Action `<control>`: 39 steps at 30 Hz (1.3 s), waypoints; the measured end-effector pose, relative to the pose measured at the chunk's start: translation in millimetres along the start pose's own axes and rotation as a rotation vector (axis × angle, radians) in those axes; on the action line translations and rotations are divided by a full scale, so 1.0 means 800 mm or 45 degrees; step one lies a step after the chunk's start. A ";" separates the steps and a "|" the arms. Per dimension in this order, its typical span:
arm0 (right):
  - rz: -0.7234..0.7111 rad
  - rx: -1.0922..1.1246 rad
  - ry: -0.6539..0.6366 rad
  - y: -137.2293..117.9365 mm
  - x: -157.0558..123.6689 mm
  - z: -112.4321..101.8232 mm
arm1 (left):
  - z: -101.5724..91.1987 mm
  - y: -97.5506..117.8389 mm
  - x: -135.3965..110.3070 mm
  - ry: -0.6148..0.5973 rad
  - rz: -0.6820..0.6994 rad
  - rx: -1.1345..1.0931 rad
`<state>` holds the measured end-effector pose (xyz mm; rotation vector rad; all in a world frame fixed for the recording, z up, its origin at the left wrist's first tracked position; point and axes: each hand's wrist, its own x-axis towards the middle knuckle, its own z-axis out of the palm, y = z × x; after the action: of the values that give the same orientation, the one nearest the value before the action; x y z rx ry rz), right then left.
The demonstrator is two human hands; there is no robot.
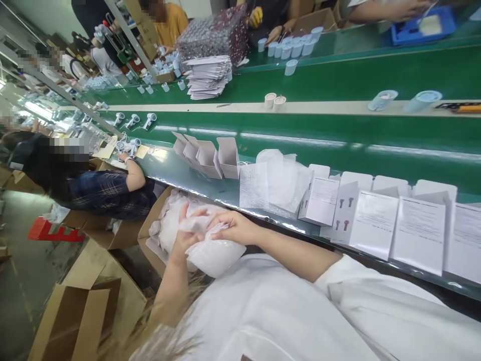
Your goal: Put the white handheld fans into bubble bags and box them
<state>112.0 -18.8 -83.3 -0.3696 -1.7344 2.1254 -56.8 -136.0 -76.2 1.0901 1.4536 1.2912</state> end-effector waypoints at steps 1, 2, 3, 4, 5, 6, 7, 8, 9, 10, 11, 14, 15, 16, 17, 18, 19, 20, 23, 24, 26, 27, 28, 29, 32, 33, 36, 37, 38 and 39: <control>-0.036 -0.052 0.058 0.000 -0.001 -0.002 | -0.004 -0.004 0.002 -0.084 -0.108 -0.022; -0.055 -0.108 0.100 -0.001 -0.003 -0.008 | -0.011 -0.008 0.004 -0.167 -0.203 0.010; -0.059 -0.166 0.131 -0.001 -0.007 -0.017 | -0.021 -0.011 0.006 -0.223 -0.279 0.089; -0.050 -0.222 0.146 -0.001 -0.010 -0.028 | -0.034 -0.015 0.007 -0.232 -0.326 0.186; -0.032 -0.272 0.156 -0.001 -0.015 -0.040 | -0.048 -0.017 0.010 -0.190 -0.342 0.267; -0.005 -0.309 0.170 -0.001 -0.020 -0.051 | -0.062 -0.018 0.013 -0.097 -0.330 0.298; 0.031 -0.324 0.199 0.000 -0.024 -0.060 | -0.076 -0.019 0.017 0.030 -0.301 0.256; 0.067 -0.303 0.265 0.001 -0.029 -0.068 | -0.086 -0.019 0.023 0.165 -0.263 0.147; 0.097 -0.235 0.366 0.002 -0.034 -0.073 | -0.093 -0.018 0.029 0.273 -0.229 -0.003; 0.125 -0.123 0.473 0.003 -0.037 -0.076 | -0.096 -0.018 0.036 0.333 -0.210 -0.158; 0.150 0.020 0.563 0.004 -0.040 -0.076 | -0.094 -0.018 0.043 0.346 -0.209 -0.282; 0.192 0.446 0.609 0.006 -0.039 -0.066 | -0.067 -0.021 0.058 0.201 -0.237 -0.377; 0.192 0.533 0.583 0.008 -0.036 -0.062 | -0.056 -0.022 0.060 0.123 -0.247 -0.351; 0.182 0.584 0.574 0.010 -0.031 -0.057 | -0.045 -0.023 0.061 0.032 -0.256 -0.314; 0.171 0.607 0.586 0.014 -0.026 -0.053 | -0.037 -0.023 0.060 -0.079 -0.264 -0.272; 0.163 0.615 0.609 0.018 -0.021 -0.050 | -0.031 -0.024 0.060 -0.209 -0.274 -0.226; 0.158 0.621 0.636 0.024 -0.016 -0.049 | -0.028 -0.025 0.059 -0.346 -0.286 -0.182; 0.156 0.634 0.658 0.030 -0.012 -0.048 | -0.027 -0.026 0.060 -0.480 -0.302 -0.144; 0.143 0.730 0.748 0.046 -0.013 -0.051 | -0.035 -0.043 0.068 -0.730 -0.407 -0.081; 0.136 0.753 0.810 0.050 -0.018 -0.052 | -0.038 -0.052 0.073 -0.756 -0.461 -0.067; 0.132 0.756 0.991 0.055 -0.034 -0.057 | -0.039 -0.074 0.083 -0.756 -0.567 -0.018; 0.134 0.745 1.098 0.056 -0.043 -0.061 | -0.036 -0.085 0.088 -0.742 -0.615 0.012; 0.138 0.729 1.206 0.057 -0.052 -0.066 | -0.031 -0.096 0.093 -0.730 -0.656 0.038; 0.147 0.709 1.315 0.057 -0.060 -0.074 | -0.023 -0.105 0.098 -0.710 -0.682 0.055; 0.185 0.606 1.567 0.056 -0.071 -0.110 | 0.015 -0.125 0.120 -0.558 -0.678 0.021; 0.206 0.530 1.621 0.056 -0.069 -0.127 | 0.030 -0.130 0.131 -0.478 -0.660 -0.001; 0.290 0.226 1.676 0.057 -0.044 -0.186 | 0.074 -0.145 0.168 -0.246 -0.632 -0.014; 0.320 0.135 1.670 0.058 -0.031 -0.207 | 0.086 -0.150 0.181 -0.188 -0.634 0.005; 0.347 0.061 1.656 0.060 -0.016 -0.227 | 0.095 -0.156 0.192 -0.138 -0.642 0.031; 0.373 0.004 1.635 0.063 -0.001 -0.246 | 0.103 -0.162 0.202 -0.089 -0.657 0.066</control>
<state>190.4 145.4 -173.6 -1.6037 -0.8992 1.3701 -20.7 29.9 -220.4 0.7145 1.5879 0.8453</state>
